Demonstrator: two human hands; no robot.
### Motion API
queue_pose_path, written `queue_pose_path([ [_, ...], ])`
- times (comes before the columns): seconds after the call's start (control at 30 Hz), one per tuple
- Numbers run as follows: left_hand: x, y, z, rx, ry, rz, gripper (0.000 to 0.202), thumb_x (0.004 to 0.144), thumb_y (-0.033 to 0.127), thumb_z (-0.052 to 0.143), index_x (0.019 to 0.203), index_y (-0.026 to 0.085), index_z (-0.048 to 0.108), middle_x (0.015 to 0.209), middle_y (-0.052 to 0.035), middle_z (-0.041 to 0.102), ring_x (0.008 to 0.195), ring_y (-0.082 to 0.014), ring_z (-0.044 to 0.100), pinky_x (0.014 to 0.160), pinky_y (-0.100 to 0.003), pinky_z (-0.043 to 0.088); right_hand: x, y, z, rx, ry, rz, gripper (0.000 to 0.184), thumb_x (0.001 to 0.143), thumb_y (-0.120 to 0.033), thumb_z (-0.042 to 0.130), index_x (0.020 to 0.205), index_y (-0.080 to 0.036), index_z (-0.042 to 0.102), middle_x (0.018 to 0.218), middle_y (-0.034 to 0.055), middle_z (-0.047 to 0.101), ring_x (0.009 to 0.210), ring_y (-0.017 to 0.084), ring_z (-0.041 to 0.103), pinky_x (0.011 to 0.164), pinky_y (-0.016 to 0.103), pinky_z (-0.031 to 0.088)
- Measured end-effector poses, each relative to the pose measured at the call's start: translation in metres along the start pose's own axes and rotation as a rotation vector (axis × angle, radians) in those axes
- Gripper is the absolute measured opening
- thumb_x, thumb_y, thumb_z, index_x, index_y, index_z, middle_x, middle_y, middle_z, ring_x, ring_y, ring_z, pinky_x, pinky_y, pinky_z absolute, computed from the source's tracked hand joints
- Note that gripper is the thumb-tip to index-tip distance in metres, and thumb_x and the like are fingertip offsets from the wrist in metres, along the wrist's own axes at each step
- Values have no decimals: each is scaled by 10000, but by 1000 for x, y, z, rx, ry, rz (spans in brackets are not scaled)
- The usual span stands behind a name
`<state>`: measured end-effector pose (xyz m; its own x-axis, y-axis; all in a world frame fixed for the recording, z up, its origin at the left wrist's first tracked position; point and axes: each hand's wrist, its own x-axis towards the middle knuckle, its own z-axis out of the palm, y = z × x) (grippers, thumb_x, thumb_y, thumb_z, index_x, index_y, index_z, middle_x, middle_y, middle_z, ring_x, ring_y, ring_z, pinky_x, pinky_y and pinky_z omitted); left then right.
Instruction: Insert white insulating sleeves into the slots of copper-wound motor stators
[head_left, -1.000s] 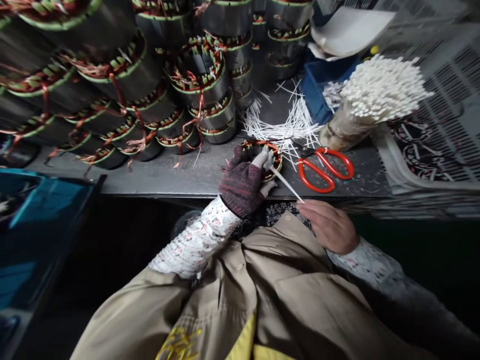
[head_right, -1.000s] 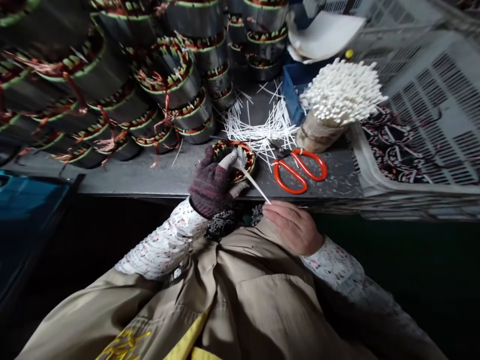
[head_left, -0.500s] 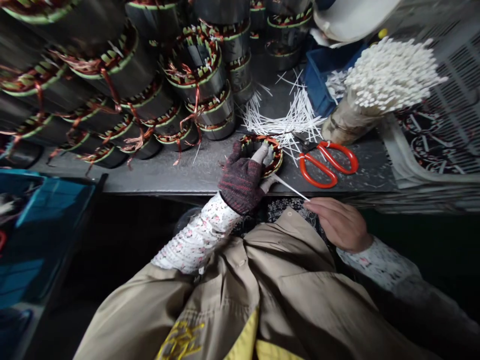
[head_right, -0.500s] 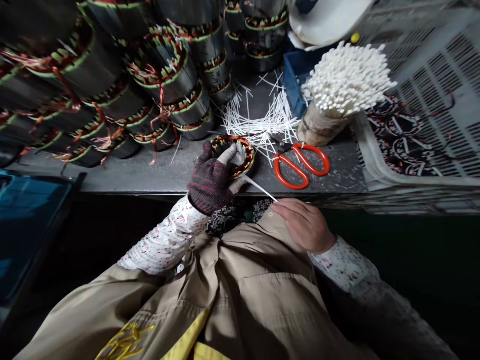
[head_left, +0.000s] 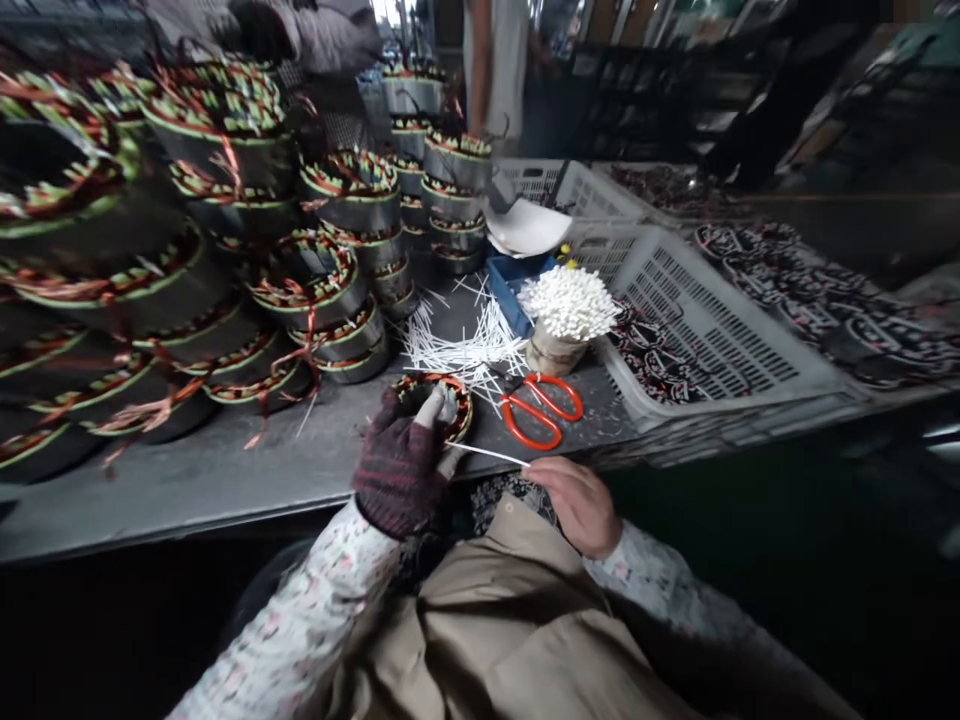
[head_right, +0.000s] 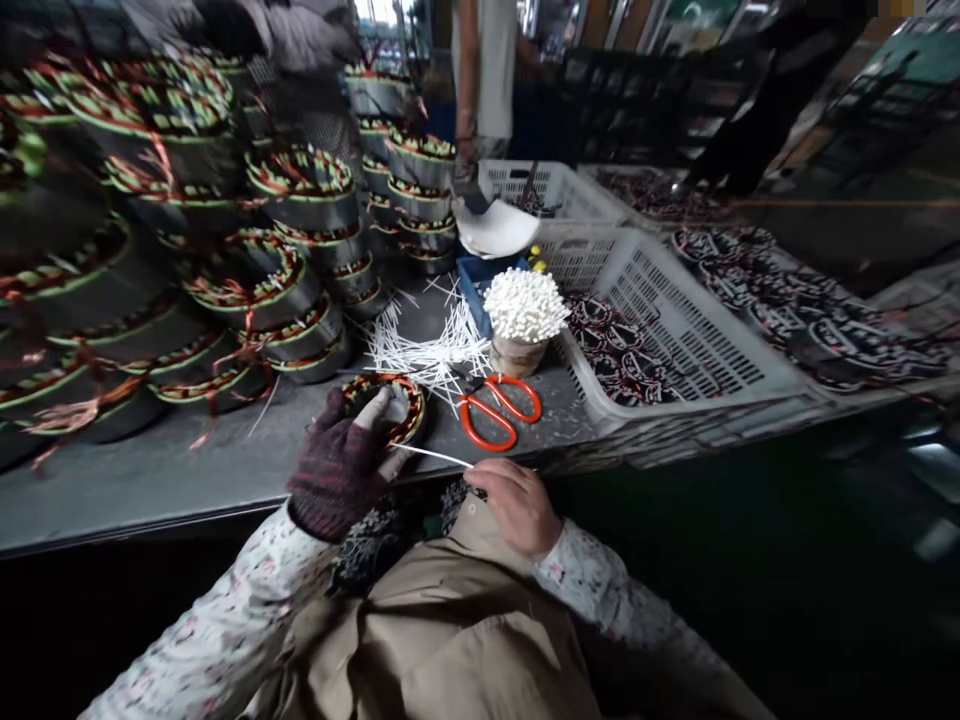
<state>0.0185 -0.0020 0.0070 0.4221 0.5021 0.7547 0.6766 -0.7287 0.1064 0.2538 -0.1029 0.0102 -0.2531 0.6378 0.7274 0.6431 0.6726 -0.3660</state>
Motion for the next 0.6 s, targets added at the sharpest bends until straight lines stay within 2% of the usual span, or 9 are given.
queue_pose_path([
  [0.13,-1,2,1,-24,-2,-26,450,924,355,673,1281,105,561,919,-107,736,876,-272,717,1139,-569,453,1,-13,-2,103,115,157,335,912,-10,503,1123,-218,659,1022,42,749,974,141,731,857,235,611],
  [0.2,-2,1,0,-56,-4,-32,344,923,366,676,1170,140,597,919,-90,738,883,-270,721,1151,-583,432,6,-20,2,191,197,207,323,905,11,507,1074,-221,656,1060,43,743,1006,148,731,869,245,615],
  [0.27,-3,0,-2,-102,-21,-23,310,945,394,644,1136,153,605,917,-79,739,885,-265,725,1168,-592,405,12,-24,9,279,254,243,310,916,11,492,1034,-220,661,1062,42,742,1015,153,731,880,259,617],
  [0.37,-4,-1,-4,-148,-54,9,361,991,433,547,1199,145,605,931,-88,739,919,-271,727,1183,-600,379,18,-23,25,393,197,322,273,936,-23,500,977,-213,692,963,32,755,929,133,739,836,224,620],
  [0.47,-4,2,-1,-102,9,-48,310,991,441,561,1090,161,649,852,-66,735,861,-251,728,1169,-560,416,14,-17,43,520,88,442,233,942,-74,515,902,-195,711,884,39,750,810,121,741,714,176,617],
  [0.6,-3,6,6,-77,47,-122,229,976,396,611,956,175,667,757,-26,720,766,-205,720,1161,-517,450,1,-10,55,576,65,590,167,934,-156,556,879,-170,713,1004,87,729,763,143,745,646,201,624],
])
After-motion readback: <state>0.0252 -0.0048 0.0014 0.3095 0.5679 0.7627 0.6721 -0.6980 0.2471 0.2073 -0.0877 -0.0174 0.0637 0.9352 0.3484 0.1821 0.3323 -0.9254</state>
